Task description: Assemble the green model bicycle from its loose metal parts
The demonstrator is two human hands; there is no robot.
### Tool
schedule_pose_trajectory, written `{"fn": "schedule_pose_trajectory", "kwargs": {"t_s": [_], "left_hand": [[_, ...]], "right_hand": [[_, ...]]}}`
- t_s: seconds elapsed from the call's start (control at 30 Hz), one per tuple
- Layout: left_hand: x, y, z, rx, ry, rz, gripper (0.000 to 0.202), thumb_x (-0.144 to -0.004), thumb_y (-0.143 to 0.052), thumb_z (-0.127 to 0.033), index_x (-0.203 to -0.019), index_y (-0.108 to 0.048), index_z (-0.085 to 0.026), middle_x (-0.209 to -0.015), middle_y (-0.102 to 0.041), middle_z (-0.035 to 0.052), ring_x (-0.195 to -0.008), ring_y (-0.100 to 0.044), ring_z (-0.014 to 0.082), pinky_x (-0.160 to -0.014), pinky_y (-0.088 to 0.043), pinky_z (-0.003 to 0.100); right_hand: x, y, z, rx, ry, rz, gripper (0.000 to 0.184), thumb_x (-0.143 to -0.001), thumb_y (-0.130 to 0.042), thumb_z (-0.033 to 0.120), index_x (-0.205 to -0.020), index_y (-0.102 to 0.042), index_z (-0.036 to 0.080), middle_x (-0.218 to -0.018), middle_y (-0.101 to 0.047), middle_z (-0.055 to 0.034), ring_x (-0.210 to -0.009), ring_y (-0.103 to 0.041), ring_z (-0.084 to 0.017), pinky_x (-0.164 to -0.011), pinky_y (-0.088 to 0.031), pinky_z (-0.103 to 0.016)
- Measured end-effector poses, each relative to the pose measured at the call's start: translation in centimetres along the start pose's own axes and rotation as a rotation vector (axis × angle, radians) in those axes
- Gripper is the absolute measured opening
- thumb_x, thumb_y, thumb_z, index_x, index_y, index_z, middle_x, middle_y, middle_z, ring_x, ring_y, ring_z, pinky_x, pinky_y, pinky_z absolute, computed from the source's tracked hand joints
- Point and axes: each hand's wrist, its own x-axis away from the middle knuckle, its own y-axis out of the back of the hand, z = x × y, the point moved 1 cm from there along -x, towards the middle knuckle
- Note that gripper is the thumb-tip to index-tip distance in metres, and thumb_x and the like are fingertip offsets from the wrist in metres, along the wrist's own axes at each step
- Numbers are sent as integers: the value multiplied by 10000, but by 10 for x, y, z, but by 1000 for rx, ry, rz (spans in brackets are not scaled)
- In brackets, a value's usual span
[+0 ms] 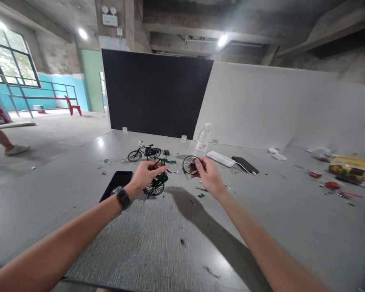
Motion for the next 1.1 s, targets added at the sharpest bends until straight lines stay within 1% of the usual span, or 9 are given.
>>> {"fn": "schedule_pose_trajectory", "kwargs": {"t_s": [0.1,0.2,0.3,0.5,0.67,0.87,1.0,1.03,1.1], "left_hand": [[0,-1,-1,38,0,-28,339,-817,-685,-466,-784,-734,-133,-841,-734,89,-736,-634,173,-687,-454,279],[1,-2,-4,50,6,-19,322,-813,-691,-451,-793,-738,-133,-834,-732,83,-728,-620,165,-678,-441,271],[2,-5,-7,58,11,27,316,-819,-684,-444,-778,-731,-135,-800,-718,69,-708,-608,156,-663,-429,266],[5,-10,-7,-1,-15,71,302,-812,-683,-435,-793,-720,-137,-771,-701,47,-680,-580,145,-623,-407,254],[6,-10,-5,-18,-19,79,289,-819,-681,-420,-803,-714,-134,-783,-703,42,-679,-589,140,-613,-409,251],[7,-7,-14,-48,-98,100,253,-820,-698,-377,-906,-691,-139,-824,-711,50,-737,-627,157,-641,-453,251],[6,-4,-20,-203,-164,98,283,-830,-684,-422,-828,-697,-139,-766,-694,41,-703,-615,160,-622,-459,260],[6,-4,-21,-216,-164,110,287,-840,-673,-423,-855,-702,-138,-746,-691,37,-693,-616,161,-620,-462,265],[5,-5,-19,-161,-143,133,313,-858,-659,-390,-1038,-688,-135,-765,-705,37,-716,-639,167,-655,-486,278]], "right_hand": [[16,-30,20,-185,-12,69,421,-843,-614,575,-1033,-549,204,-906,-643,-62,-786,-671,-210,-654,-645,-390],[24,-40,31,-220,18,25,399,-852,-626,535,-1060,-551,203,-966,-638,-71,-827,-663,-210,-687,-653,-405],[26,-40,35,-233,35,-32,395,-847,-636,530,-1055,-556,204,-999,-637,-84,-861,-658,-223,-682,-655,-402],[29,-41,37,-244,13,-15,400,-824,-667,529,-1054,-583,213,-1017,-673,-93,-867,-693,-241,-726,-656,-421],[30,-41,37,-290,10,58,423,-797,-725,455,-1112,-593,205,-1039,-701,-94,-950,-687,-254,-810,-640,-449],[27,-40,37,-308,21,11,441,-761,-759,450,-1066,-598,176,-1025,-700,-101,-941,-682,-256,-790,-646,-454],[27,-39,38,-292,35,-7,453,-761,-758,455,-1079,-602,174,-1029,-699,-102,-942,-684,-257,-780,-649,-445],[27,-39,38,-282,38,-7,452,-763,-756,453,-1082,-604,169,-1029,-699,-105,-940,-683,-257,-776,-649,-442],[28,-38,39,-258,45,-4,453,-770,-750,448,-1089,-609,159,-1028,-699,-111,-928,-683,-254,-763,-649,-435]]}}
